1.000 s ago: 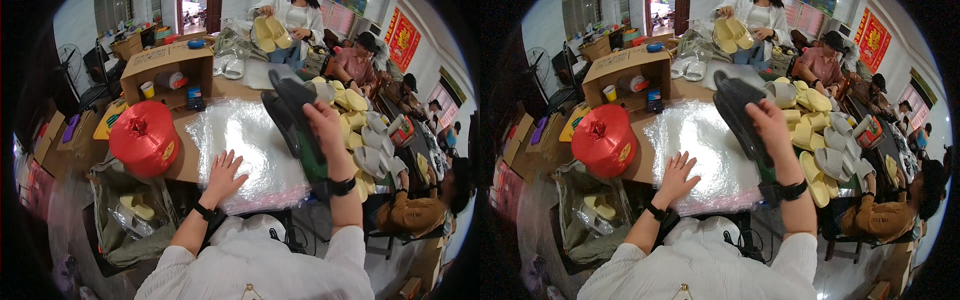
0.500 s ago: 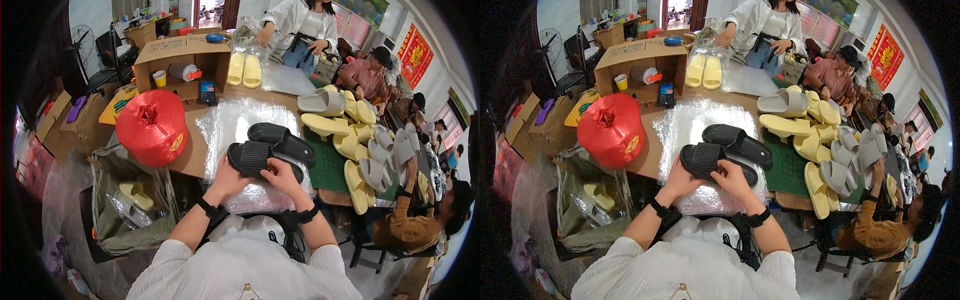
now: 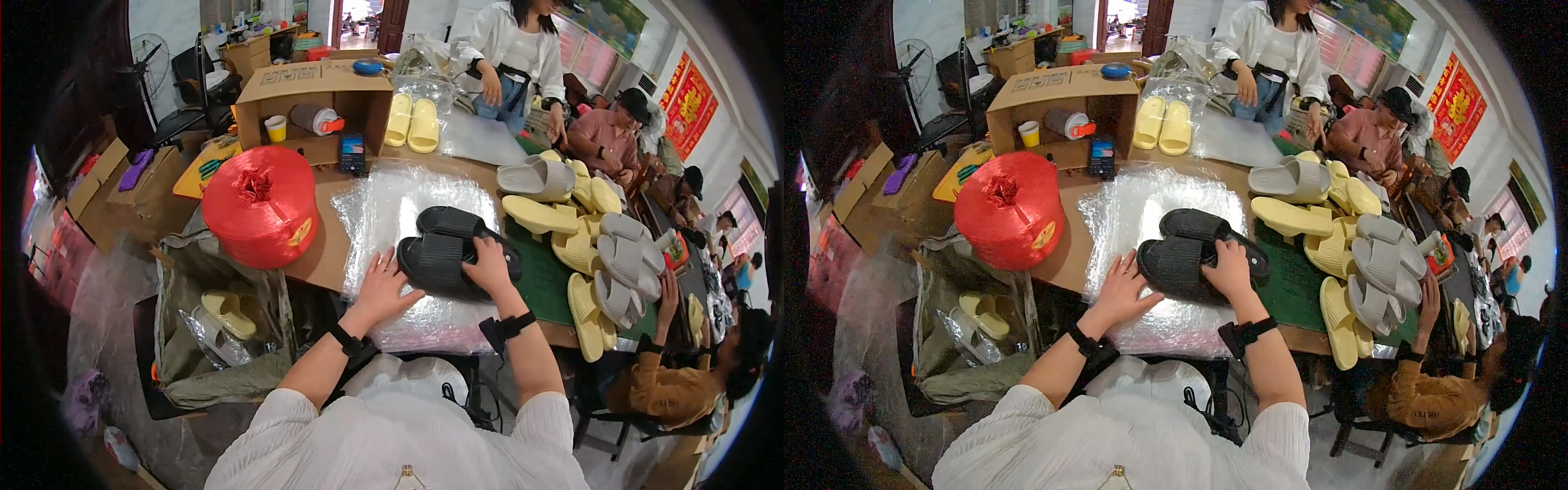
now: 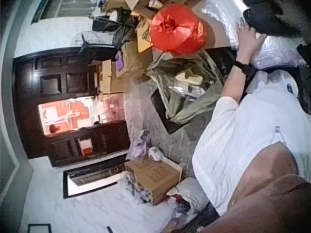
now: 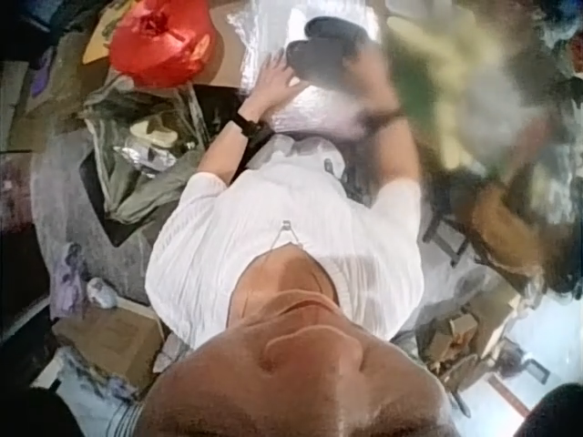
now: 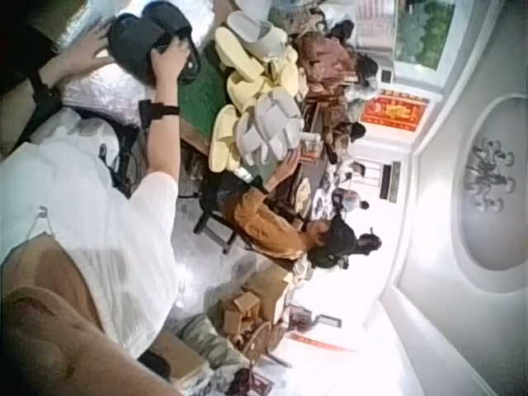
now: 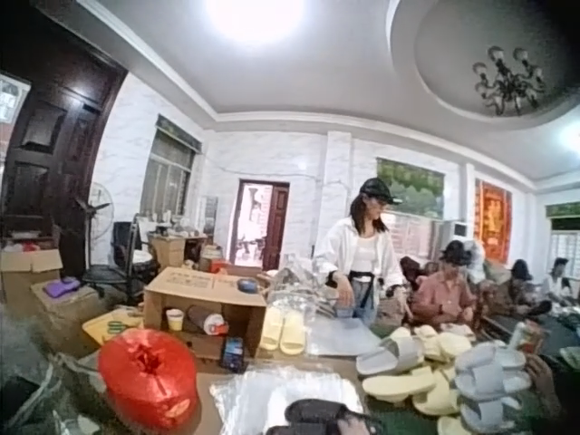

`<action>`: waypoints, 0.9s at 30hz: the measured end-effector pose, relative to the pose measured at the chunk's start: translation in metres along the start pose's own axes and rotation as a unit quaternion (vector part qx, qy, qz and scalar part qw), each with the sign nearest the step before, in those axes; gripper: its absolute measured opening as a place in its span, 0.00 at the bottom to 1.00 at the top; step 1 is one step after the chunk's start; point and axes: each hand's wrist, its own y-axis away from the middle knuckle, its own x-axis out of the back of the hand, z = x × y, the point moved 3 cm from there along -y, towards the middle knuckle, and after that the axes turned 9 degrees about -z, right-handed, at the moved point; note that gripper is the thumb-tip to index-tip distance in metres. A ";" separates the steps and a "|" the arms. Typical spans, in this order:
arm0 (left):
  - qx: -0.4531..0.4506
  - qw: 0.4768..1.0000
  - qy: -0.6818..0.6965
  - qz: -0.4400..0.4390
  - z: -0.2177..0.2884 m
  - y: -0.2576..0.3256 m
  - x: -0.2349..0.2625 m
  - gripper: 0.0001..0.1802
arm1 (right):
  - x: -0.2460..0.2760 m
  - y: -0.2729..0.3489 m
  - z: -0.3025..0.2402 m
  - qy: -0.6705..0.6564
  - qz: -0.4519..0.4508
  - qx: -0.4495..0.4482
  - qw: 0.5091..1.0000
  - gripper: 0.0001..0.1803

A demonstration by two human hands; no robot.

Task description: The recorder is placing pairs of slippers into plastic bags at a packaging station in a footwear factory.

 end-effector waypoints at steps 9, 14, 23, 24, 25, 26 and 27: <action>-0.003 1.000 0.018 -0.016 0.000 0.005 0.005 0.33 | 0.020 -0.009 -0.006 -0.030 0.035 -0.005 0.999 0.19; 0.007 0.998 0.000 -0.066 -0.008 -0.011 0.017 0.31 | 0.026 0.013 -0.006 -0.085 0.061 -0.051 0.993 0.23; 0.247 0.943 0.154 0.162 -0.149 -0.119 0.092 0.12 | -0.007 0.031 0.007 -0.175 0.017 -0.098 0.980 0.26; 0.292 0.928 0.101 0.208 -0.172 -0.122 0.090 0.12 | -0.007 0.033 0.006 -0.216 0.023 -0.087 0.972 0.26; 0.338 0.905 0.047 0.254 -0.196 -0.122 0.087 0.13 | -0.005 0.034 0.002 -0.221 0.014 -0.089 0.971 0.25; 0.342 0.902 0.038 0.259 -0.217 -0.123 0.085 0.13 | -0.006 0.035 0.000 -0.225 0.007 -0.092 0.970 0.25; 0.356 0.896 0.016 0.264 -0.235 -0.127 0.082 0.13 | -0.011 0.038 0.003 -0.236 0.024 -0.070 0.969 0.25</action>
